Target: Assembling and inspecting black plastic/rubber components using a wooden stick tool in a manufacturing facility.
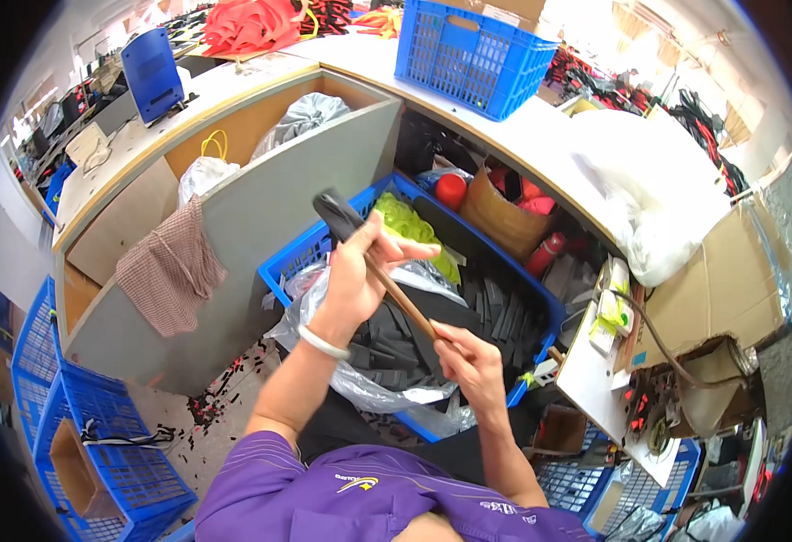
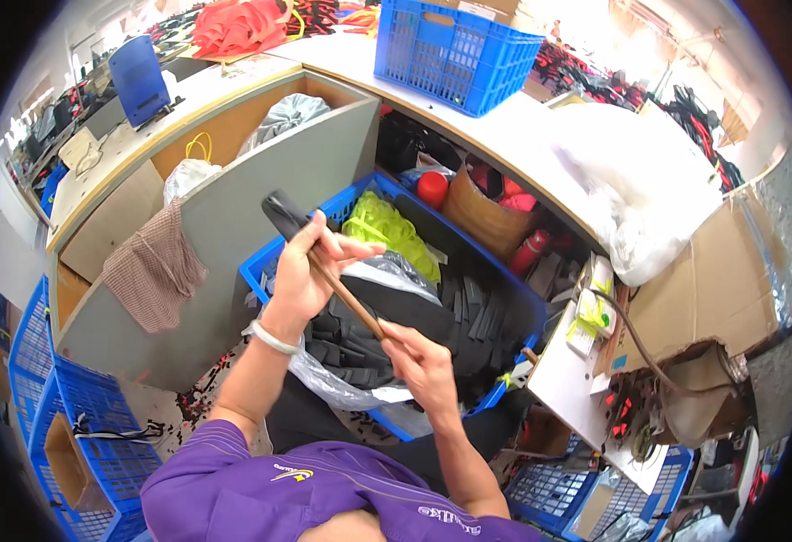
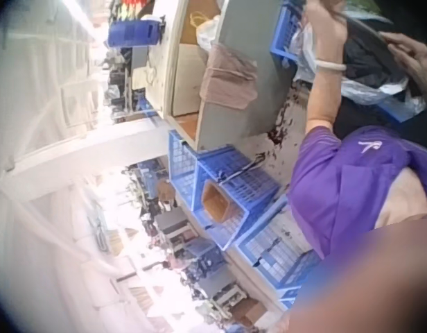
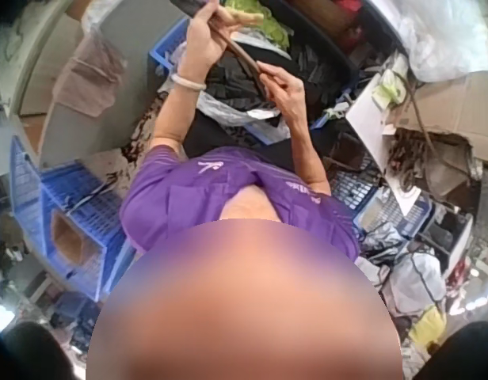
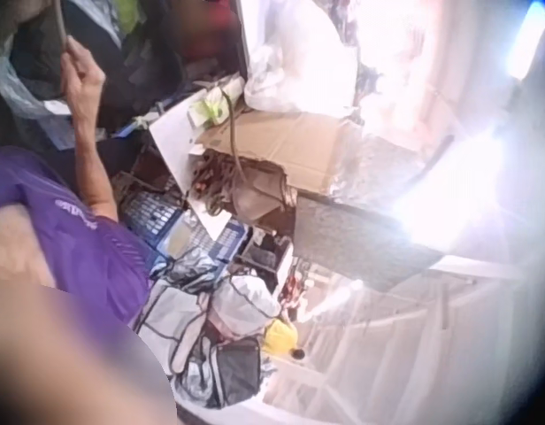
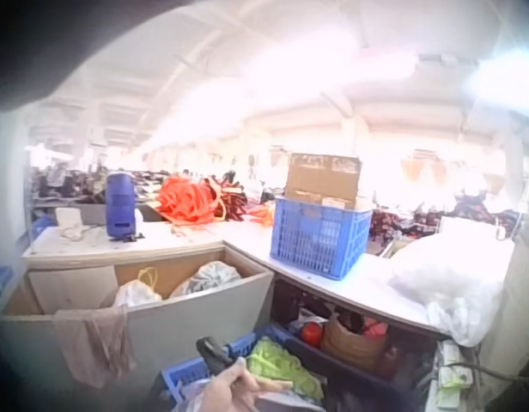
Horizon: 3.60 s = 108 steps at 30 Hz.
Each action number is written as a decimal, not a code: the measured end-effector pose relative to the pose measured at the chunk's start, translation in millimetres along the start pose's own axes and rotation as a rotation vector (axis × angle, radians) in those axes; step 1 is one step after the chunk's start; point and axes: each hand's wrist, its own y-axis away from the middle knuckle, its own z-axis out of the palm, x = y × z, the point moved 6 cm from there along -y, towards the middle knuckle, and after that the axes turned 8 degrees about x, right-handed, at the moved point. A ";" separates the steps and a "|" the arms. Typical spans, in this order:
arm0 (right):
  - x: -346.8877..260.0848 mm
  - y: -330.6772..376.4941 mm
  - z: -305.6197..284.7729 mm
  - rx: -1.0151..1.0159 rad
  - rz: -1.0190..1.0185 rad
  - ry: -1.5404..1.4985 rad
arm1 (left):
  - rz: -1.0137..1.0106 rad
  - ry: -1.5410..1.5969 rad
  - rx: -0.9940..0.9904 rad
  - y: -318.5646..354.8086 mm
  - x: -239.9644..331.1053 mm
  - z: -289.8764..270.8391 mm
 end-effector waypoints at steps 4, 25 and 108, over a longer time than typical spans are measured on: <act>18.5 6.7 12.3 0.011 0.052 -0.135 | 0.182 -0.128 0.098 3.8 8.9 0.0; 9.0 9.8 -29.4 0.140 -0.012 -0.303 | 0.210 -0.316 -0.161 18.9 20.1 30.0; 86.1 -51.3 17.8 -0.242 0.173 -0.263 | -0.885 0.383 0.201 120.2 -143.3 -47.9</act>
